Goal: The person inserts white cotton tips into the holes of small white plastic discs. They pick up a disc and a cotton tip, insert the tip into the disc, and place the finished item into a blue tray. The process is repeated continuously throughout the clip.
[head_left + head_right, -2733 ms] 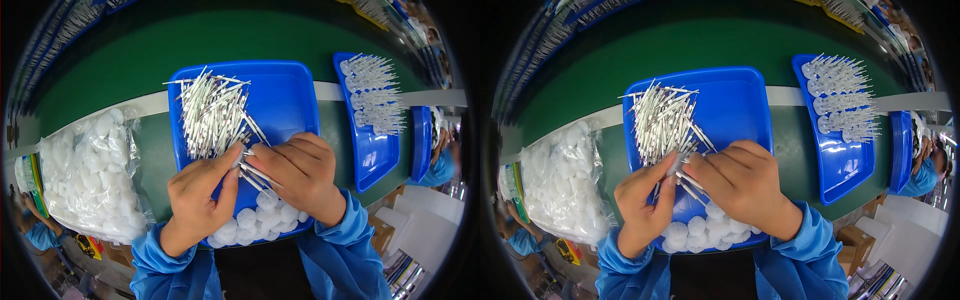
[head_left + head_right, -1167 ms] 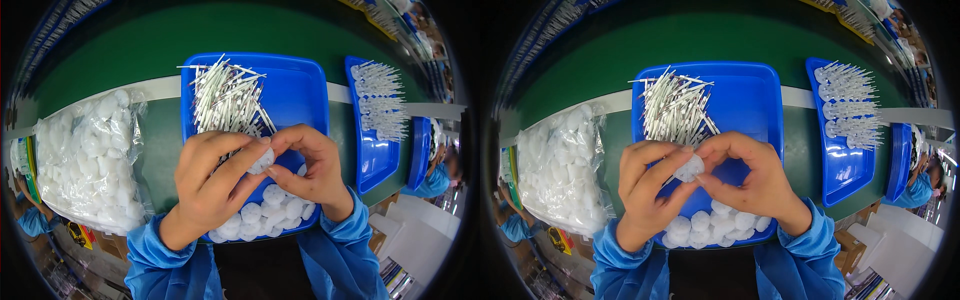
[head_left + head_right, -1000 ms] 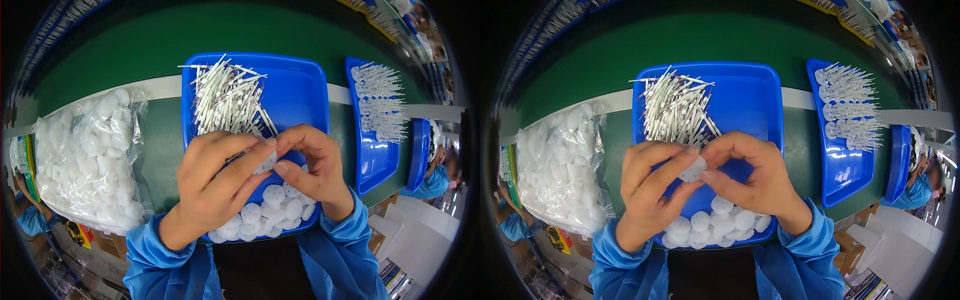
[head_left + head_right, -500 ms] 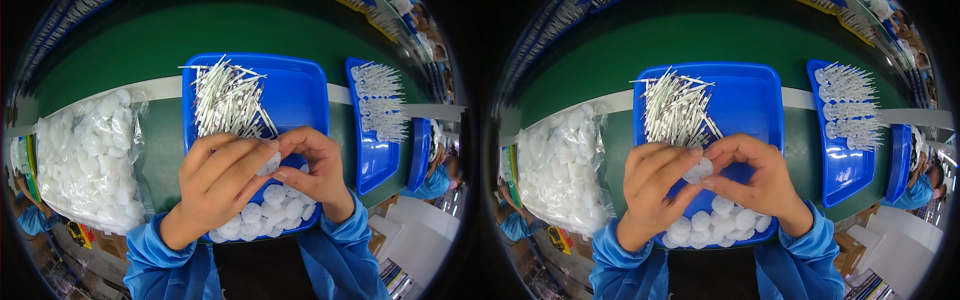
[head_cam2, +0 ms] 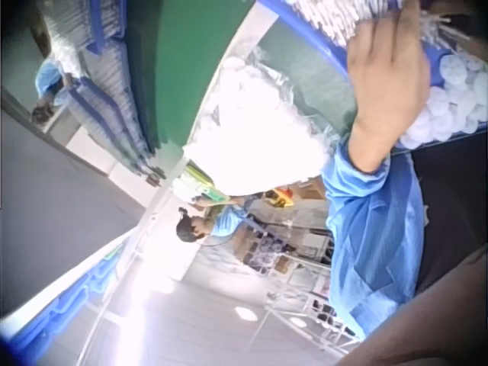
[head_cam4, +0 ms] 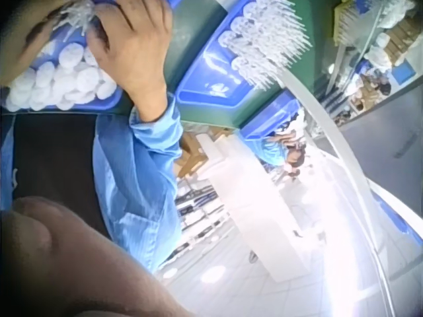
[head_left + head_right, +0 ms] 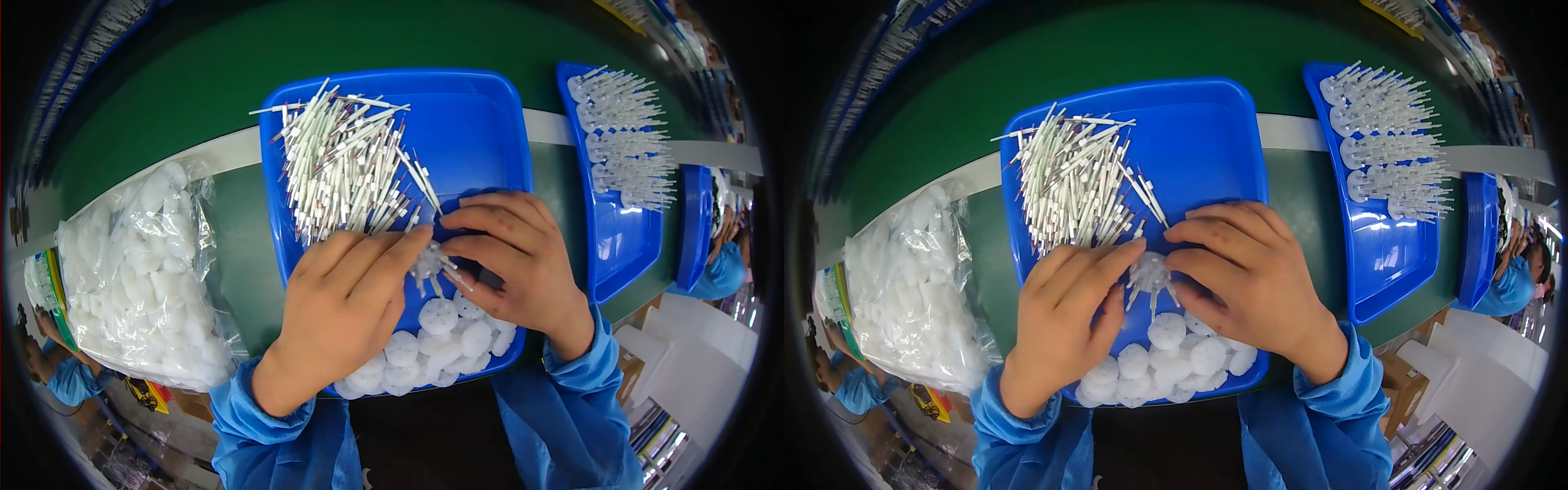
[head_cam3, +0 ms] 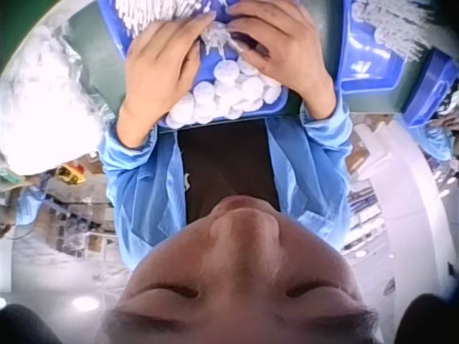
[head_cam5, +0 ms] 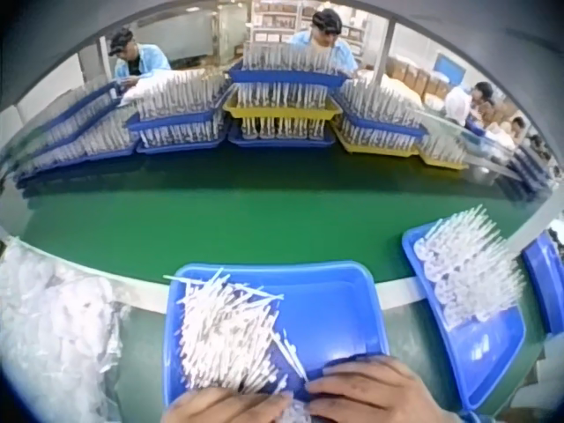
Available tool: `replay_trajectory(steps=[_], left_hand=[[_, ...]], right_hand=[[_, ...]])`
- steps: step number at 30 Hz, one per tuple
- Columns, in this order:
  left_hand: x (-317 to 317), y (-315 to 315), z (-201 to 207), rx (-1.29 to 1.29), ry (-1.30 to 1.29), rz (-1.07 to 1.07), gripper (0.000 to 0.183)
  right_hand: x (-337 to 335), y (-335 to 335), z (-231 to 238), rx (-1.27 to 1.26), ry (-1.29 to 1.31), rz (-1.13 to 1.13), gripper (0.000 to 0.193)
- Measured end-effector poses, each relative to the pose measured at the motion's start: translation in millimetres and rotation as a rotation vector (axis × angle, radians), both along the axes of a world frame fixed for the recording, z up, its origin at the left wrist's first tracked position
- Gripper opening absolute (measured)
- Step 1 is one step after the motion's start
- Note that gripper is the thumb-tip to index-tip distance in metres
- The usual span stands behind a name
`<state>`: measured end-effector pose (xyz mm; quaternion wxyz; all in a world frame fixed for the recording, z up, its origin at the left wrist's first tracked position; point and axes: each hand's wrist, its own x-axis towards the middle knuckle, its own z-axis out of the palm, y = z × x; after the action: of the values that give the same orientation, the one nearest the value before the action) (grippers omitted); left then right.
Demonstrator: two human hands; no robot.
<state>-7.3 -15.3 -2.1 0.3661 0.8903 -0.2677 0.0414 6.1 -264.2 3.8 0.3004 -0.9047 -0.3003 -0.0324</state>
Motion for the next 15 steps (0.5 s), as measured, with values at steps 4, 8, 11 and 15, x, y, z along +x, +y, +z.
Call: replay_trajectory(steps=[4, 8, 11, 15], left_hand=[[0.8, 0.0, 0.0, 0.017, 0.003, 0.000, 0.031], [3.8, -0.6, -0.5, 0.040, -0.019, -0.024, 0.025], [3.9, -1.5, 0.7, 0.051, 0.006, -0.030, 0.023], [3.7, -1.3, -6.4, 0.051, -0.002, -0.027, 0.020]], right_hand=[[0.8, -2.4, -5.0, 0.031, -0.003, 0.011, 0.028], [1.0, -0.3, -5.1, 0.063, -0.001, 0.023, 0.027], [1.6, -0.7, -4.3, 0.072, -0.010, 0.052, 0.026], [0.5, 3.1, -8.9, 0.059, -0.039, 0.043, 0.021]])
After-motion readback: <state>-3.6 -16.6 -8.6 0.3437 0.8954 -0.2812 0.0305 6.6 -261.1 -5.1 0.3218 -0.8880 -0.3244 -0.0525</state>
